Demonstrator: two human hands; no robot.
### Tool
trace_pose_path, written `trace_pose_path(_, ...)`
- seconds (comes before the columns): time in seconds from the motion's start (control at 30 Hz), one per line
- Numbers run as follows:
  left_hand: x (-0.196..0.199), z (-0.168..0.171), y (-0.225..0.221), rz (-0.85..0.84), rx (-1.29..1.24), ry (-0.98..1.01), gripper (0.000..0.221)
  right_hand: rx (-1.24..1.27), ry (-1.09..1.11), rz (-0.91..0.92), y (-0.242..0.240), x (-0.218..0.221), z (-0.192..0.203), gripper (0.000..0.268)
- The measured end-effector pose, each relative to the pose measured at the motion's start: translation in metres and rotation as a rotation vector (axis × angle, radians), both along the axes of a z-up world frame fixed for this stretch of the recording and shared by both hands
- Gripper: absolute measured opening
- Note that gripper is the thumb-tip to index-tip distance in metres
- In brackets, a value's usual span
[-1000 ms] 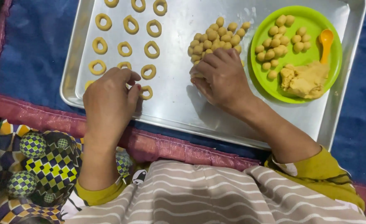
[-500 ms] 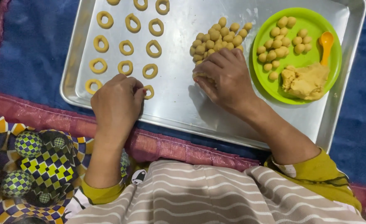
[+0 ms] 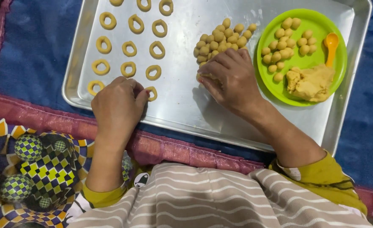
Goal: Forming small rings from dough by rolling it into balls and then cylinders before joining the ends.
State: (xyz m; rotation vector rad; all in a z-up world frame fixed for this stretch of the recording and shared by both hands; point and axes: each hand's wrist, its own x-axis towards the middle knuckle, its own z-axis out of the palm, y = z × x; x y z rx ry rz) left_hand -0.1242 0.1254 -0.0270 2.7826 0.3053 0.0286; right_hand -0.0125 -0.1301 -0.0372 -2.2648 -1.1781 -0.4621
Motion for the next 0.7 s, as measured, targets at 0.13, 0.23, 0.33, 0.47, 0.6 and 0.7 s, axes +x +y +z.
trace_pose_path(0.13,-0.001,0.007,-0.001,0.019,0.000,-0.035,0.006,-0.003,0.015,0.002,0.000,0.000,0.002,0.008)
trace_pose_path(0.23,0.001,0.008,-0.001,-0.023,-0.029,-0.107,0.011,0.000,0.021,-0.005,0.000,0.000,0.000,0.007)
trace_pose_path(0.33,0.003,0.005,-0.004,-0.085,-0.068,-0.095,0.013,-0.002,0.006,-0.005,0.000,0.001,-0.001,0.008)
trace_pose_path(0.47,0.007,0.004,-0.007,-0.109,-0.063,-0.073,0.010,0.014,0.007,-0.003,0.000,0.001,-0.001,0.007)
trace_pose_path(0.6,0.009,0.004,-0.008,-0.107,-0.040,-0.075,0.011,0.021,0.005,-0.005,0.000,0.000,-0.001,0.008)
trace_pose_path(0.7,0.008,0.014,-0.012,-0.078,-0.078,-0.052,0.016,0.018,-0.016,0.002,0.000,0.001,-0.001,0.008)
